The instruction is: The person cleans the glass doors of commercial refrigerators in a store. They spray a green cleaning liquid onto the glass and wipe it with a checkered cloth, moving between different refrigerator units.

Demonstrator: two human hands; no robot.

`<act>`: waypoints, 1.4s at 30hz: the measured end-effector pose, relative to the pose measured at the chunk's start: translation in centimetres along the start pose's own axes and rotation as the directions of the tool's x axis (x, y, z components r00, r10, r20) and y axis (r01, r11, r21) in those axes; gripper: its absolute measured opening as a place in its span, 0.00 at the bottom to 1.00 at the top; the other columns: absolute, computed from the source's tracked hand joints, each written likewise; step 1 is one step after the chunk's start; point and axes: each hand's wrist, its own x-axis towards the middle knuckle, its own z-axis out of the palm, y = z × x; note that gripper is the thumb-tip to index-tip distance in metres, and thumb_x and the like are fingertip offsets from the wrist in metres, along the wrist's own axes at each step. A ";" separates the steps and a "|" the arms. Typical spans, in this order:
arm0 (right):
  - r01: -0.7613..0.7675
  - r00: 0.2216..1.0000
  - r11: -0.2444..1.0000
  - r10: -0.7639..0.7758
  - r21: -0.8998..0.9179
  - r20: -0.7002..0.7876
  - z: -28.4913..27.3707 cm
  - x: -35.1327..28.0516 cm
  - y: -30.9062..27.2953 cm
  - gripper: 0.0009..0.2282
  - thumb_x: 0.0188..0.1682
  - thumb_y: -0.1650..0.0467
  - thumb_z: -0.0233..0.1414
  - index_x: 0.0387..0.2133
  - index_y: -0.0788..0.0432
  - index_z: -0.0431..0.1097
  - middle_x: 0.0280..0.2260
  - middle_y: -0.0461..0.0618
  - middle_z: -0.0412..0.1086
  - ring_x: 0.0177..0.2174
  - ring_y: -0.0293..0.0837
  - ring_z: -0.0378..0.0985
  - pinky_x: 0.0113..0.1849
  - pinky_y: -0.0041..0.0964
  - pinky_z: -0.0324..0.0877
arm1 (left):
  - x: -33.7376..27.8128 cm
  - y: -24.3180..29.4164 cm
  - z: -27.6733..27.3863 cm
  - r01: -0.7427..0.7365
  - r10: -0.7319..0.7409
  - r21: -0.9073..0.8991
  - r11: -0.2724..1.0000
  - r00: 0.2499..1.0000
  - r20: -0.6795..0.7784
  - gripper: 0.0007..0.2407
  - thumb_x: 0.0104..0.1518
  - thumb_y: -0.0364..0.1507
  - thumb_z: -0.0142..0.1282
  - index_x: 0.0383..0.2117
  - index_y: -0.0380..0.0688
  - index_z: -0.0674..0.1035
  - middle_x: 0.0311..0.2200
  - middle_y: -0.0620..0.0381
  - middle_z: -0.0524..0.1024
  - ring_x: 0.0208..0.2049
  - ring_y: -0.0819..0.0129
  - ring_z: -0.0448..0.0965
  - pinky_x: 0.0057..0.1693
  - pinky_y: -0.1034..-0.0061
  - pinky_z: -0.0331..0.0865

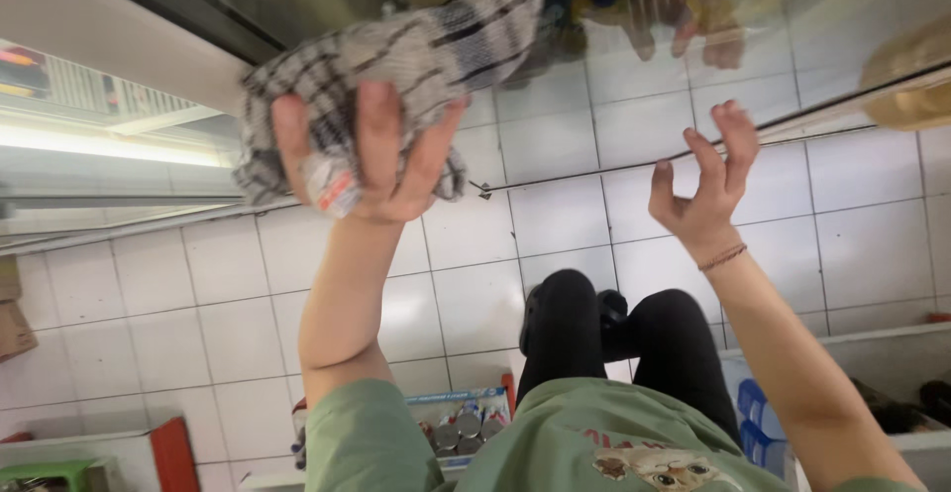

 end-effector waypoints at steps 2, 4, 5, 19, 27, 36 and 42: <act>0.102 0.993 0.992 -0.106 -0.077 -0.049 2.0 -2.9 3.5 0.21 0.52 0.75 0.57 0.60 0.59 0.62 0.66 0.61 0.50 0.67 0.64 0.53 0.68 0.69 0.49 | -3.9 3.3 1.7 -0.056 0.052 0.044 0.997 0.994 0.100 0.18 0.67 0.44 0.71 0.48 0.49 0.75 0.58 0.48 0.75 0.67 0.54 0.67 0.67 0.55 0.71; 0.158 0.981 0.975 -0.173 -0.154 -0.088 4.5 -5.5 6.9 0.25 0.52 0.71 0.55 0.64 0.57 0.59 0.67 0.61 0.48 0.68 0.63 0.47 0.68 0.70 0.43 | -7.5 7.2 3.1 -0.076 0.077 -0.011 0.997 0.997 0.027 0.16 0.65 0.34 0.69 0.54 0.59 0.76 0.61 0.59 0.75 0.68 0.46 0.63 0.68 0.56 0.68; 0.188 0.971 0.963 -0.212 -0.194 -0.111 5.7 -6.7 8.1 0.27 0.52 0.69 0.55 0.66 0.57 0.57 0.68 0.60 0.47 0.69 0.63 0.44 0.68 0.70 0.40 | -9.2 8.7 3.6 -0.088 0.088 -0.033 0.996 0.996 -0.016 0.18 0.63 0.29 0.69 0.57 0.64 0.76 0.62 0.64 0.74 0.68 0.42 0.61 0.69 0.56 0.67; 0.283 0.920 0.903 -0.351 -0.323 -0.173 15.6 -18.1 21.3 0.33 0.54 0.62 0.52 0.73 0.54 0.48 0.72 0.61 0.41 0.72 0.60 0.37 0.68 0.71 0.31 | -41.3 26.0 9.2 -0.379 0.388 -0.087 0.921 0.886 0.253 0.23 0.74 0.48 0.50 0.73 0.63 0.69 0.76 0.63 0.50 0.77 0.60 0.45 0.76 0.48 0.51; 0.184 0.912 0.881 -0.318 -0.436 -0.257 18.4 -17.4 23.5 0.33 0.59 0.55 0.42 0.72 0.63 0.45 0.72 0.66 0.41 0.72 0.62 0.38 0.67 0.74 0.33 | -19.3 18.8 9.9 0.489 -0.588 -0.448 0.749 0.801 -0.109 0.22 0.62 0.30 0.59 0.64 0.51 0.72 0.70 0.50 0.57 0.69 0.54 0.64 0.71 0.58 0.58; 0.163 0.917 0.846 -0.320 -0.507 -0.238 19.0 -17.7 23.9 0.32 0.60 0.54 0.40 0.72 0.61 0.48 0.71 0.68 0.42 0.71 0.64 0.39 0.66 0.75 0.35 | -19.7 31.0 10.0 -0.379 0.376 -0.259 0.889 0.925 -0.062 0.17 0.74 0.41 0.51 0.65 0.53 0.73 0.65 0.58 0.69 0.70 0.63 0.60 0.70 0.54 0.59; 0.177 0.897 0.872 -0.334 -0.457 -0.290 19.1 -17.0 23.3 0.32 0.59 0.56 0.39 0.71 0.65 0.47 0.69 0.68 0.46 0.70 0.64 0.43 0.66 0.75 0.38 | -17.7 23.1 9.3 0.399 -0.427 -0.192 0.896 0.895 -0.132 0.11 0.67 0.29 0.62 0.55 0.49 0.83 0.63 0.51 0.71 0.67 0.48 0.64 0.72 0.55 0.22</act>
